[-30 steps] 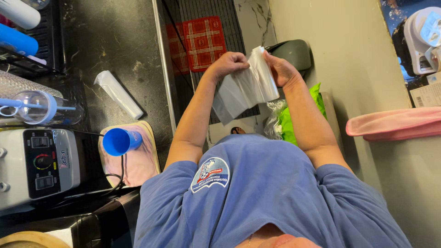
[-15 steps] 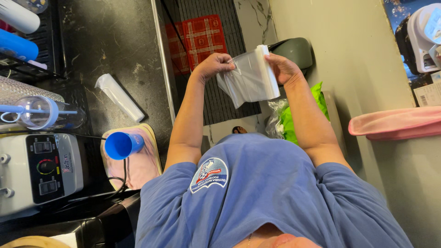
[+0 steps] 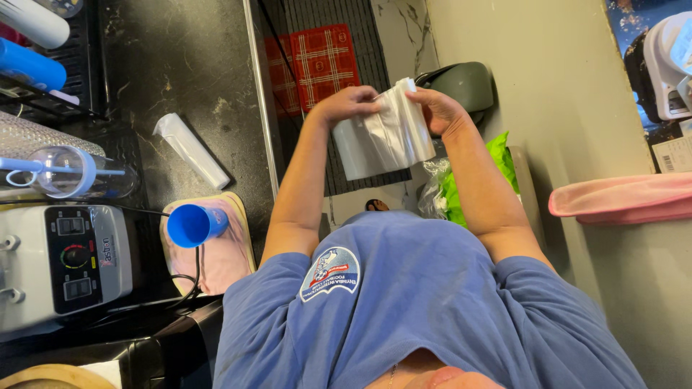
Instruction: The person opens a cabinet, retrieves a roll of plastic bags, and tears off a bag. They place the bag into a trash bin, remove the old bag containing waste, and tie it shut. The person then places the tied bag into a larger green bag and prepares another plastic bag.
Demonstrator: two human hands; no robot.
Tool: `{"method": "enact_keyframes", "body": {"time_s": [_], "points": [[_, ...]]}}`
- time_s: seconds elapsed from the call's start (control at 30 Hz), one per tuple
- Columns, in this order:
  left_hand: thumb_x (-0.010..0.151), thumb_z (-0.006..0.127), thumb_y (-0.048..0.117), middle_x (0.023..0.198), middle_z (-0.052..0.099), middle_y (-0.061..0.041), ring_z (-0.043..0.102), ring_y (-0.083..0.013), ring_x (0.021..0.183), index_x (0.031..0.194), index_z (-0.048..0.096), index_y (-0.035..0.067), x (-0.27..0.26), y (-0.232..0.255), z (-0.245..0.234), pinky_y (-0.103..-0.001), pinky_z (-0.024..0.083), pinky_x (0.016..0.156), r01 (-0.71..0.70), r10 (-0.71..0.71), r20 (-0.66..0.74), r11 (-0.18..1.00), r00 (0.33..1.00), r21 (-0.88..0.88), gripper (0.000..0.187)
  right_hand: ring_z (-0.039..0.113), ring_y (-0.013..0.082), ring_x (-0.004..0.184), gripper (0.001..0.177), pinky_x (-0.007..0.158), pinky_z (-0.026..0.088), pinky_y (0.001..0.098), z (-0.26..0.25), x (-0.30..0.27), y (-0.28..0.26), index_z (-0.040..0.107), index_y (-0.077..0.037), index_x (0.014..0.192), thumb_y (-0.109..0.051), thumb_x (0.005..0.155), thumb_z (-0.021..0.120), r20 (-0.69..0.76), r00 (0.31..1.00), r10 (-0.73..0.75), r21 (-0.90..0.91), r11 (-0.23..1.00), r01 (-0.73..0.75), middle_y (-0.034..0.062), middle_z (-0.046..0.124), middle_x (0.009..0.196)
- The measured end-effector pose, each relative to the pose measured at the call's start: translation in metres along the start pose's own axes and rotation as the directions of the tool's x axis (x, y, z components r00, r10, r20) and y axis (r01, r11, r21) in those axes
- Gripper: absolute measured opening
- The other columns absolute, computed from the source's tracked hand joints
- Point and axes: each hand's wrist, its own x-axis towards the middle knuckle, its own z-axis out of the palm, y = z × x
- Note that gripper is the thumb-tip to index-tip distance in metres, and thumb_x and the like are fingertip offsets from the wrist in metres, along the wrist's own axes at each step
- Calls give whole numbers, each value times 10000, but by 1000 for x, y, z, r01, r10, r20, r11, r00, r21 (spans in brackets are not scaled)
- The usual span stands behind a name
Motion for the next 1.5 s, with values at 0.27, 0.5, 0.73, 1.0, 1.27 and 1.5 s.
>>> {"method": "enact_keyframes", "body": {"time_s": [0.27,0.5,0.73,1.0,1.27,1.5], "points": [[957,723,404,842,679,36,618,-78,794,960,691,100,24,-16,37,-258,531,758,-111,82,-201,984,976,-139,306,682,178,1025,370,946,553,362,-9,18,14,658,-88,1199,-282,906,773,-67,996,-52,-83,995,46,46,716,1098],[1002,689,292,782,641,54,562,-57,713,912,680,80,45,-43,64,-249,473,655,-153,81,-295,961,952,-229,230,700,170,880,390,800,586,361,-6,31,31,709,-58,1049,-426,931,762,-221,968,-115,-136,987,86,73,726,989],[985,683,259,737,689,3,625,-111,674,915,717,103,35,-25,103,-286,495,637,-78,68,-613,997,787,11,174,726,229,855,418,775,607,405,-23,46,44,704,-48,1029,-443,903,759,-313,948,-53,-39,998,43,105,744,960],[965,686,236,801,725,-63,702,-224,684,941,695,135,-9,14,124,-343,532,607,-127,400,-649,896,647,425,104,563,257,550,506,510,488,452,-120,60,46,577,-125,853,-608,901,719,-532,843,-76,23,994,104,86,563,684],[1036,662,257,837,621,-2,555,-98,791,912,660,44,-59,5,100,-275,476,717,-397,199,-715,910,670,-118,246,596,273,577,502,550,536,474,-127,74,-5,583,-91,973,-554,897,761,-629,758,-171,12,973,229,106,589,715],[937,753,497,1161,606,-41,596,-140,1031,1352,538,74,-50,-51,61,-317,472,866,197,-299,-601,953,741,-232,630,629,280,662,627,635,585,494,-1,143,13,576,-38,1017,-606,840,771,-452,874,-179,90,966,244,116,598,777]]}}
